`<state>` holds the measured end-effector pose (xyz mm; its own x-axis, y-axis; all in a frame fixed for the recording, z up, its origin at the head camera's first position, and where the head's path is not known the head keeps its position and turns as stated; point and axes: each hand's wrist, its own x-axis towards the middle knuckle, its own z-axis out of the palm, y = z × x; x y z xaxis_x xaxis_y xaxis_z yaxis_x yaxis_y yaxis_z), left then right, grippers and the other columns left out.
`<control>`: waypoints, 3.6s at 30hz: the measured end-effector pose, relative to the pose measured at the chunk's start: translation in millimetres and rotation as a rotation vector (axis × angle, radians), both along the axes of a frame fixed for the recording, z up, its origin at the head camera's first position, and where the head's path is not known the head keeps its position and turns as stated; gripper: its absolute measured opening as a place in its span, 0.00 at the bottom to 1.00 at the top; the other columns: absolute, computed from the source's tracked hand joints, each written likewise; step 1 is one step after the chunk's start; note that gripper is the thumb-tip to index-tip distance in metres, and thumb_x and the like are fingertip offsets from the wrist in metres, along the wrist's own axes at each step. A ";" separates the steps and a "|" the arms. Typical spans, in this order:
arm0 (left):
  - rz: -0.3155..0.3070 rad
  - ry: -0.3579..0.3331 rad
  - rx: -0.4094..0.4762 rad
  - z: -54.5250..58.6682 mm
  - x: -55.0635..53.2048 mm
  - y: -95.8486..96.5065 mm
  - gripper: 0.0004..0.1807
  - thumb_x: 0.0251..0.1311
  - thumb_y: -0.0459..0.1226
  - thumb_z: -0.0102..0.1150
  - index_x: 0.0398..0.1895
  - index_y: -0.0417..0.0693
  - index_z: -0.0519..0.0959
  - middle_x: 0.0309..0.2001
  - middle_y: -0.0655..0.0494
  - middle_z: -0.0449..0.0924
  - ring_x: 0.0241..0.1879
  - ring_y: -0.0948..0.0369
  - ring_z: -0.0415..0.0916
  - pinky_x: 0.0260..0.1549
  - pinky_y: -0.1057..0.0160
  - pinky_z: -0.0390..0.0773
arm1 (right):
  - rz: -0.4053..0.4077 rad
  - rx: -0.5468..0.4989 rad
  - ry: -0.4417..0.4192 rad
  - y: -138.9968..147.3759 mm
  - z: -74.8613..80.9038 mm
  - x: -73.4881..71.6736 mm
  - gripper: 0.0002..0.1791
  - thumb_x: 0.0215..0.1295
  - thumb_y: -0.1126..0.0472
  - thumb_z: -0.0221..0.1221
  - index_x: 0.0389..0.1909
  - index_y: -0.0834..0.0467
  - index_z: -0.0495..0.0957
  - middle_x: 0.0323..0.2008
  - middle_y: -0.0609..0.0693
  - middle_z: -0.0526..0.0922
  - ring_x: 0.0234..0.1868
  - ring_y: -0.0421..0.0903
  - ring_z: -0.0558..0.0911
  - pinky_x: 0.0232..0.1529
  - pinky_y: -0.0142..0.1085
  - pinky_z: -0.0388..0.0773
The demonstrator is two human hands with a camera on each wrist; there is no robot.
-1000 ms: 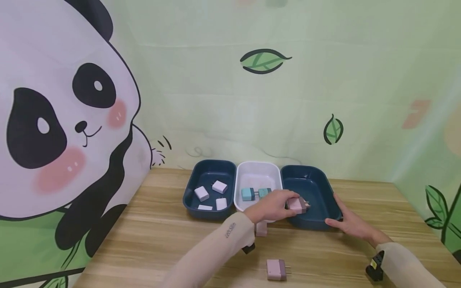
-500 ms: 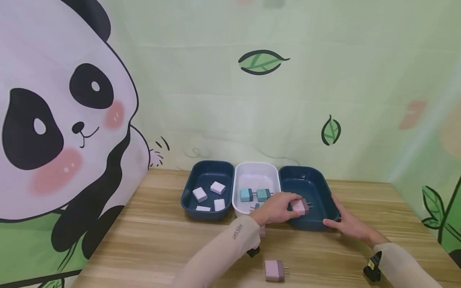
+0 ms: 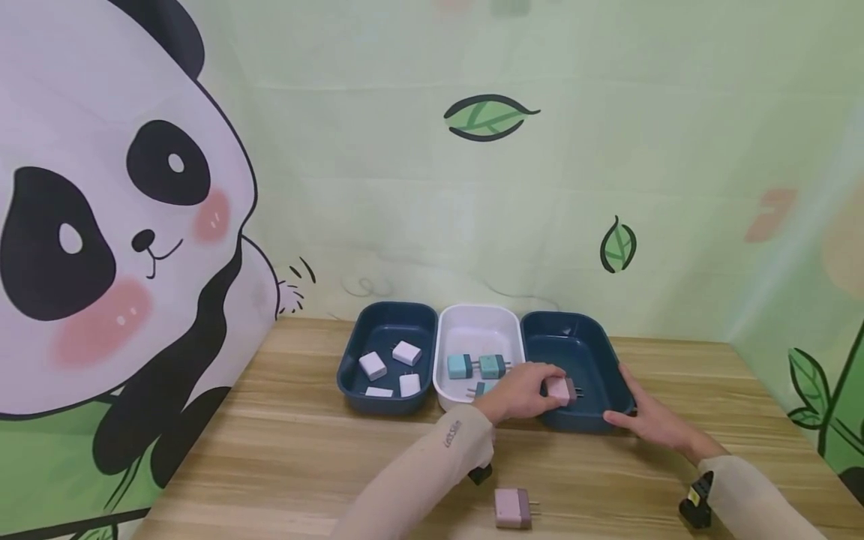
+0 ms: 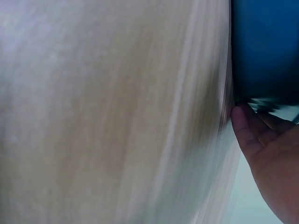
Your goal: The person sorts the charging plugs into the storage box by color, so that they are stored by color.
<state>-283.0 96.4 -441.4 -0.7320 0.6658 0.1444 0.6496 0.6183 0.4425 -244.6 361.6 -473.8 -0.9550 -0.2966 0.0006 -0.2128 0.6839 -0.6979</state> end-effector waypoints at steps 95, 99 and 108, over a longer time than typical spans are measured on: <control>-0.125 0.069 -0.163 -26.4 47.4 -121.5 0.22 0.55 0.41 0.67 0.54 0.49 0.77 0.53 0.58 0.76 0.52 0.65 0.69 0.55 0.66 0.68 | -0.013 0.031 0.000 -4.4 2.1 1.1 0.55 0.63 0.52 0.60 0.73 0.62 0.27 0.69 0.75 0.39 0.64 0.77 0.48 0.55 0.72 0.48; -0.135 0.091 -0.179 -29.4 46.2 -120.6 0.23 0.54 0.42 0.68 0.54 0.49 0.78 0.51 0.59 0.76 0.50 0.66 0.69 0.53 0.68 0.69 | -0.012 0.030 -0.003 -3.9 0.6 1.0 0.55 0.63 0.52 0.60 0.73 0.61 0.27 0.69 0.75 0.39 0.64 0.77 0.49 0.55 0.72 0.49; -0.146 0.097 -0.207 -31.1 45.1 -120.2 0.24 0.53 0.43 0.69 0.54 0.48 0.78 0.49 0.58 0.75 0.47 0.66 0.69 0.50 0.69 0.70 | -0.007 0.028 -0.007 -5.7 3.1 2.5 0.55 0.64 0.52 0.60 0.73 0.62 0.27 0.69 0.75 0.38 0.64 0.76 0.48 0.55 0.72 0.48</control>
